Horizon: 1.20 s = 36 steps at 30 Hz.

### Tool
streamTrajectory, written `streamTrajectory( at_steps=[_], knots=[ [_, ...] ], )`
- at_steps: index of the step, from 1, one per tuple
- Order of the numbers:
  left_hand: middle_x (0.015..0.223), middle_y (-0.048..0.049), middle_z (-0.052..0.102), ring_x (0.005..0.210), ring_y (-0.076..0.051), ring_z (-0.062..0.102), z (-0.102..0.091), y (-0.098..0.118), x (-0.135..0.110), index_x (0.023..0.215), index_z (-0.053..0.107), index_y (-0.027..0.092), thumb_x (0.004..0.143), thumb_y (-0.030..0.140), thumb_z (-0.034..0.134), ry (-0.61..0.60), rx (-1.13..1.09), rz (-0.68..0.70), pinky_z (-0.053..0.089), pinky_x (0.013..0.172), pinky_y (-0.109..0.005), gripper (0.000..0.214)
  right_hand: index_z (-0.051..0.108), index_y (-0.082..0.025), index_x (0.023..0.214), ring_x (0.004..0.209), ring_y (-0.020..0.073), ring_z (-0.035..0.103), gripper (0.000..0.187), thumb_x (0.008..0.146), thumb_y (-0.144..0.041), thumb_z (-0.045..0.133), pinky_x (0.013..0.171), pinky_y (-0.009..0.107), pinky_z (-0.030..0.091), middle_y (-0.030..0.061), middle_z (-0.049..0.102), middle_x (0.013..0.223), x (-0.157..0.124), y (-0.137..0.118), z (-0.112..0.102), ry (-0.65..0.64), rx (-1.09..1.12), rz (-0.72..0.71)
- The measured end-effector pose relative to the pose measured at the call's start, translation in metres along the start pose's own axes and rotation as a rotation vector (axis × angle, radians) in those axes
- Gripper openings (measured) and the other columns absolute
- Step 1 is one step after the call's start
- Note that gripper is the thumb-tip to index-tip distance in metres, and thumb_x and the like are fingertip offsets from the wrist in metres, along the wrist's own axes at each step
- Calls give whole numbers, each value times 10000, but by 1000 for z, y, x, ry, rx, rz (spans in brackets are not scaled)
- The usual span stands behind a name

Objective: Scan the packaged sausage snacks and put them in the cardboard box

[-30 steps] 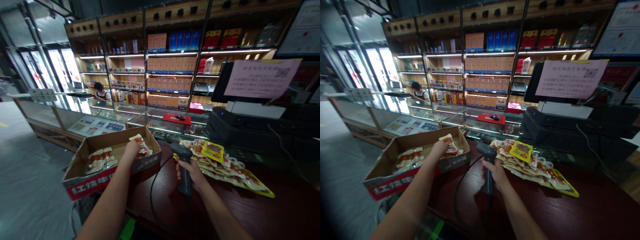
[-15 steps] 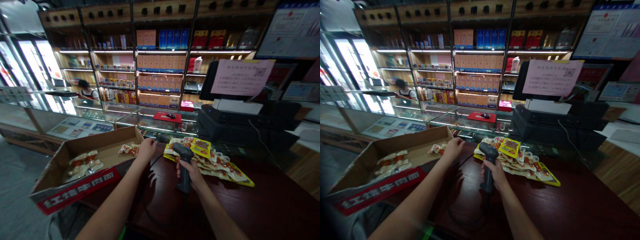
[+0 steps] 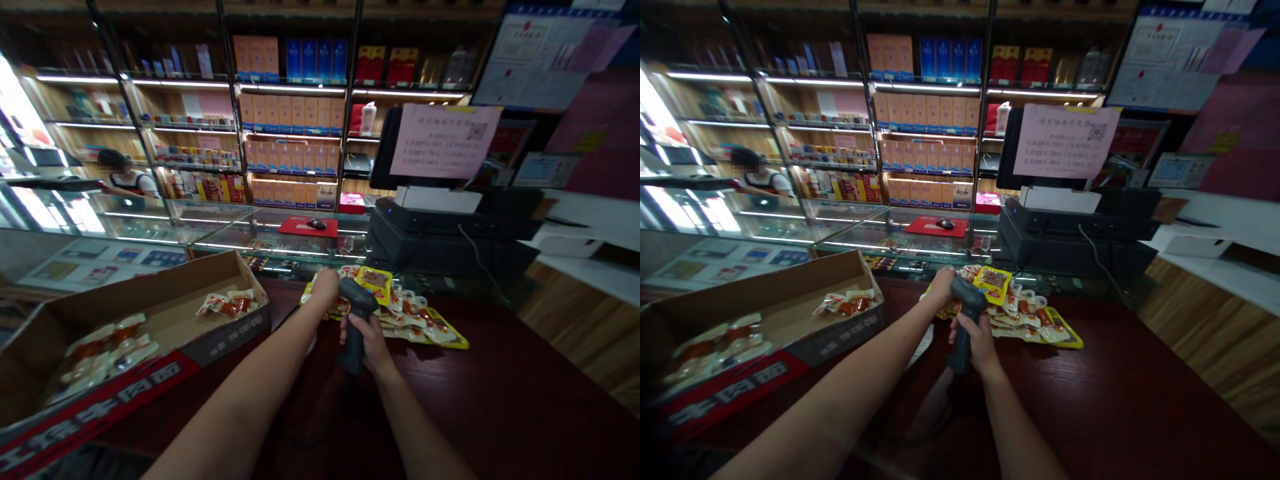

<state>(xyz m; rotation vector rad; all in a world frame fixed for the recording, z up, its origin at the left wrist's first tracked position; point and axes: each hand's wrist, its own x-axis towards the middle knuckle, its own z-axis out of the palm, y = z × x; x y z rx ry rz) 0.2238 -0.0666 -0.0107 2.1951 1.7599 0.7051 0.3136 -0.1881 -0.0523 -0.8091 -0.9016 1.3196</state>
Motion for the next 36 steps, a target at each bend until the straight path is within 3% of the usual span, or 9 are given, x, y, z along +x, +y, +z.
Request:
streamTrajectory(
  at_steps=[3, 6, 9, 11, 14, 18, 23, 30, 36],
  knots=[
    [923, -201, 644, 887, -249, 605, -1, 1, 5, 873, 653, 66, 764, 215, 518, -11, -79, -60, 437, 758, -299, 228, 592, -146, 872, 415, 118, 555, 313, 652, -347, 689, 401, 241, 491, -17, 617, 566, -2, -1, 1, -11, -3, 4],
    [871, -163, 648, 821, -218, 605, -7, -11, 5, 878, 622, 90, 786, 228, 486, 73, -163, -124, 437, 689, -278, 216, 592, -146, 873, 419, 119, 557, 314, 655, -350, 689, 405, 244, 494, -13, 619, 577, -3, -2, 2, -20, -8, 8],
    [721, -71, 606, 659, -137, 555, -15, -34, -5, 751, 581, 120, 770, 174, 476, 135, -528, -244, 406, 567, -211, 120, 591, -147, 869, 422, 119, 555, 311, 655, -350, 688, 407, 245, 491, -13, 615, 584, -4, -4, 3, -28, -6, 18],
    [622, -16, 532, 504, -80, 453, -19, -53, -20, 709, 541, 126, 756, 162, 477, 16, -969, -316, 332, 449, -167, 87, 589, -145, 873, 429, 115, 555, 309, 659, -347, 685, 412, 240, 486, -12, 613, 593, -6, -7, 4, -43, -16, 24],
    [579, 22, 439, 422, -37, 339, -17, -78, -50, 718, 502, 129, 756, 170, 478, -300, -1647, -348, 232, 368, -122, 61, 585, -148, 871, 427, 108, 548, 301, 669, -351, 677, 413, 231, 471, -15, 609, 595, -8, -11, 5, -97, -61, 46],
    [593, 24, 383, 458, -39, 374, -9, -98, -74, 698, 450, 135, 778, 116, 444, -464, -2109, -344, 237, 349, -84, 82, 583, -151, 873, 419, 117, 549, 289, 680, -350, 665, 404, 234, 452, -15, 609, 586, -11, -10, 5, -256, -156, 115],
    [569, 38, 322, 423, -36, 339, -3, -110, -72, 756, 465, 139, 828, 95, 378, -476, -2218, -335, 234, 326, -74, 121, 572, -152, 866, 412, 128, 557, 306, 661, -350, 682, 415, 253, 455, -21, 603, 567, -12, -5, 8, -327, -208, 178],
    [519, 64, 268, 337, -16, 221, 0, -121, -71, 835, 516, 133, 886, 150, 332, -664, -2137, -327, 165, 289, -72, 191, 589, -152, 817, 403, 123, 542, 291, 650, -372, 677, 400, 243, 448, -19, 605, 550, -8, -8, 9, -164, -212, 118],
    [509, 64, 257, 328, -22, 215, 2, -122, -70, 815, 504, 145, 888, 207, 354, -757, -2087, -328, 147, 284, -86, 178, 580, -158, 788, 407, 126, 544, 283, 638, -375, 683, 400, 247, 458, -24, 593, 542, -7, -7, 10, -126, -227, 105]
  ],
)
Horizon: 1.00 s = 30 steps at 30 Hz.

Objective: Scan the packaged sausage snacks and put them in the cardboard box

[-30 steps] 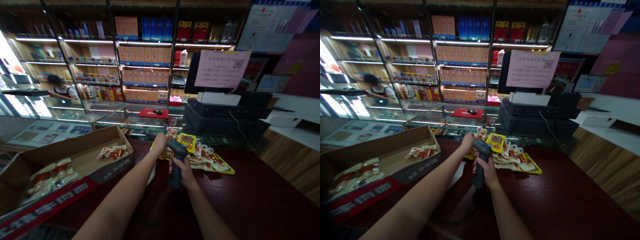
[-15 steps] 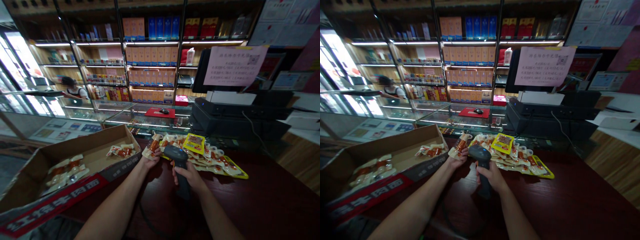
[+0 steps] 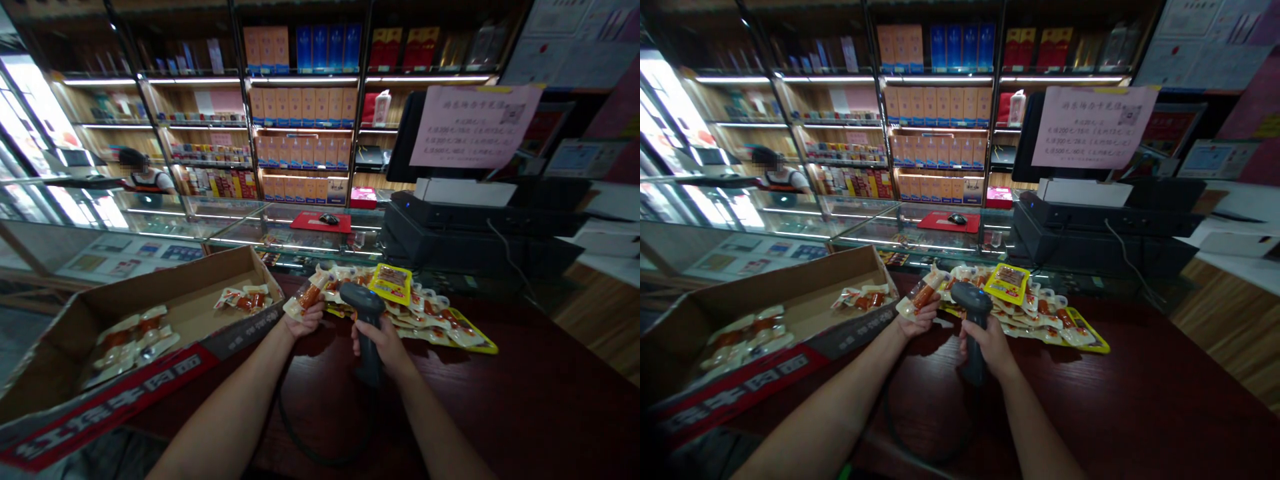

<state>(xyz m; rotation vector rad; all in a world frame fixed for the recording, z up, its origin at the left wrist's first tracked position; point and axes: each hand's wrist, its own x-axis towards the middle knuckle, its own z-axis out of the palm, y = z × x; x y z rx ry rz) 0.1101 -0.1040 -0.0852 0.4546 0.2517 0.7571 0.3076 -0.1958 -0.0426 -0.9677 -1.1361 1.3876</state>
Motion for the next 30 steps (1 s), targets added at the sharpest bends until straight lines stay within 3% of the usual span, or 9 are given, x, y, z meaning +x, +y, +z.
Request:
streamTrajectory(
  at_steps=[5, 14, 17, 20, 22, 25, 30],
  knots=[
    [507, 46, 296, 333, -22, 248, -2, -2, 0, 701, 464, 139, 882, 213, 348, -9, -1, -46, 161, 285, -91, 227, 582, -159, 753, 409, 122, 539, 255, 658, -381, 666, 402, 245, 457, -22, 595, 545, -1, 1, 0, -5, -13, -2],
    [527, 48, 301, 344, -18, 253, -3, -3, 0, 790, 501, 135, 883, 200, 348, 9, 28, -17, 159, 306, -84, 190, 599, -157, 770, 396, 123, 536, 266, 649, -381, 678, 395, 246, 442, -18, 603, 544, 0, 3, 0, -10, 13, 6],
    [518, 53, 312, 343, -12, 236, 8, -1, 1, 804, 515, 124, 850, 205, 399, 17, 111, 34, 129, 307, -80, 149, 607, -151, 791, 397, 120, 535, 282, 648, -382, 683, 396, 245, 446, -12, 608, 555, -2, 4, 2, -21, 40, 22],
    [500, 56, 333, 343, -11, 224, 34, 7, -4, 748, 504, 131, 764, 257, 507, 77, 254, 147, 97, 307, -95, 127, 598, -145, 810, 396, 116, 535, 324, 625, -391, 698, 393, 242, 456, -12, 605, 555, -3, 0, 10, -6, 86, 49],
    [485, 61, 342, 345, -18, 238, 54, 17, -12, 708, 486, 145, 712, 267, 549, 182, 404, 285, 104, 315, -111, 138, 592, -140, 810, 395, 113, 535, 337, 616, -391, 703, 382, 233, 452, -12, 602, 550, -4, -6, 19, -12, 97, 59],
    [471, 59, 385, 350, -38, 296, 74, 38, -34, 677, 489, 154, 702, 271, 528, 474, 697, 498, 189, 338, -143, 126, 593, -142, 813, 406, 113, 543, 317, 628, -380, 693, 386, 231, 460, -12, 604, 555, -2, -17, 35, -77, 99, 58],
    [571, -13, 571, 508, -118, 514, 61, 81, -83, 703, 571, 139, 770, 286, 430, 1008, 1180, 637, 375, 491, -212, 215, 586, -142, 780, 391, 116, 536, 285, 622, -355, 690, 378, 241, 466, -17, 595, 530, 5, -23, 65, -169, 96, 47]
  ],
)
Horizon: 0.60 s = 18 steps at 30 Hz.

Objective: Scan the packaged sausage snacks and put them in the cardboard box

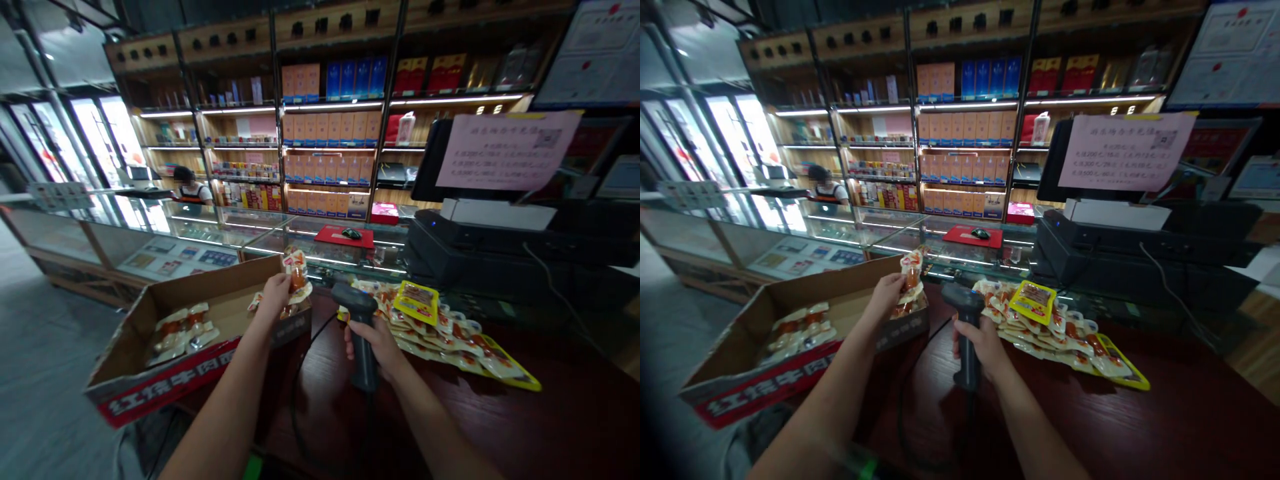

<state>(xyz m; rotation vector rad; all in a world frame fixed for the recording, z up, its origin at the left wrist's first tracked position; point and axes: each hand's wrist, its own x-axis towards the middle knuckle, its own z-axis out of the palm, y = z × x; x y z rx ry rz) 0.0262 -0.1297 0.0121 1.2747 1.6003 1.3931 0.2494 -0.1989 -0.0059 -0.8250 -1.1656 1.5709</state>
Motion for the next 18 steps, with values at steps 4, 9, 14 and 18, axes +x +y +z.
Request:
streamTrajectory(
  at_steps=[4, 9, 14, 18],
  knots=[
    [813, -122, 666, 787, -193, 607, -35, -10, 7, 762, 635, 122, 816, 241, 366, 217, 658, 72, 424, 680, -256, 300, 575, -143, 823, 385, 113, 537, 293, 634, -343, 674, 372, 230, 456, -20, 601, 535, 5, 9, 17, -58, -1, 20],
    [909, -191, 667, 871, -250, 626, -48, -17, 5, 838, 657, 96, 828, 210, 358, 248, 919, 6, 440, 716, -287, 321, 578, -142, 836, 383, 108, 538, 295, 632, -333, 670, 374, 219, 449, -21, 604, 533, 7, 18, 31, -109, -31, 64],
    [916, -204, 661, 874, -270, 628, -50, -23, 8, 873, 647, 79, 830, 222, 368, 248, 950, -39, 453, 708, -307, 317, 583, -139, 841, 387, 106, 542, 285, 635, -320, 663, 384, 220, 459, -20, 603, 542, 11, 23, 35, -126, -38, 74],
    [935, -179, 646, 922, -260, 600, -41, -20, 4, 899, 633, 92, 830, 245, 393, 297, 911, 118, 441, 791, -327, 293, 579, -140, 854, 395, 109, 545, 289, 649, -325, 663, 385, 224, 461, -20, 603, 549, 9, 23, 30, -114, -24, 69]
  ],
)
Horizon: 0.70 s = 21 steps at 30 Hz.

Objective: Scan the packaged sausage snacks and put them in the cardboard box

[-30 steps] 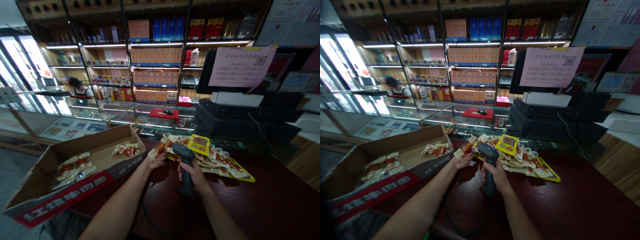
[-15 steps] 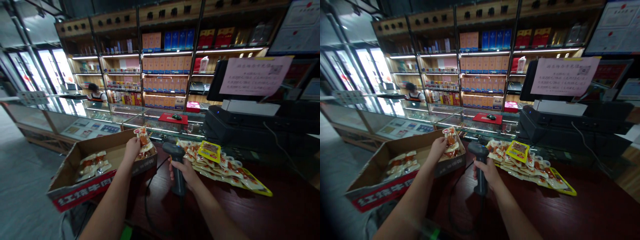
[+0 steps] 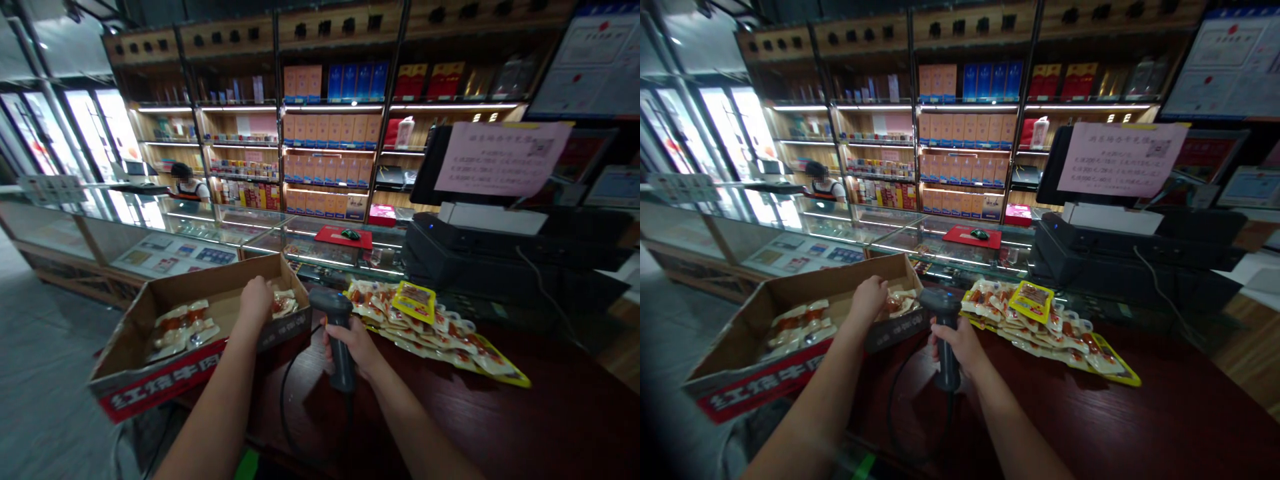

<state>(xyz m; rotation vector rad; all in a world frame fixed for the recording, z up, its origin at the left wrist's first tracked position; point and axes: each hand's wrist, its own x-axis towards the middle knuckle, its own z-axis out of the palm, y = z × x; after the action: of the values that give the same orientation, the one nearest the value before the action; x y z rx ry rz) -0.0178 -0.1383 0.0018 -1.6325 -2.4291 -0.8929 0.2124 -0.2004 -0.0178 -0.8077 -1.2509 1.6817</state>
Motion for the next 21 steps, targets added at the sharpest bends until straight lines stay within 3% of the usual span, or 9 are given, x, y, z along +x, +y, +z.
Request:
streamTrajectory(
  at_steps=[2, 4, 10, 15, 21],
  knots=[
    [962, -152, 634, 957, -242, 577, 4, 15, -8, 927, 623, 108, 818, 246, 426, 105, -93, 102, 423, 847, -326, 264, 578, -139, 850, 394, 108, 541, 293, 645, -329, 668, 387, 226, 462, -23, 599, 542, -4, -3, -5, 24, 1, -17],
    [959, -127, 628, 950, -221, 570, 12, 36, -19, 945, 614, 121, 796, 251, 473, 135, -218, 196, 420, 860, -316, 243, 575, -141, 840, 394, 108, 539, 297, 634, -330, 676, 393, 231, 468, -26, 595, 534, -8, -6, -13, 64, -5, -35],
    [871, -97, 627, 854, -191, 583, 58, 110, -54, 833, 652, 137, 768, 270, 525, -148, -367, 368, 436, 785, -293, 194, 573, -141, 808, 402, 121, 550, 289, 629, -342, 680, 393, 244, 476, -19, 600, 537, -22, -12, -52, 214, -36, -111],
    [908, -153, 621, 878, -235, 594, 92, 151, -57, 802, 676, 114, 787, 411, 491, -316, -233, 318, 433, 765, -305, 350, 590, -145, 825, 403, 117, 550, 303, 628, -351, 694, 405, 243, 482, -19, 604, 544, -30, -9, -85, 353, 2, -162],
    [997, -177, 597, 915, -262, 597, 105, 176, -55, 910, 667, 114, 777, 498, 464, -364, -156, 244, 439, 760, -315, 454, 596, -147, 797, 402, 118, 550, 296, 627, -368, 695, 404, 247, 488, -21, 601, 540, -33, -2, -105, 433, 36, -162]
  ],
)
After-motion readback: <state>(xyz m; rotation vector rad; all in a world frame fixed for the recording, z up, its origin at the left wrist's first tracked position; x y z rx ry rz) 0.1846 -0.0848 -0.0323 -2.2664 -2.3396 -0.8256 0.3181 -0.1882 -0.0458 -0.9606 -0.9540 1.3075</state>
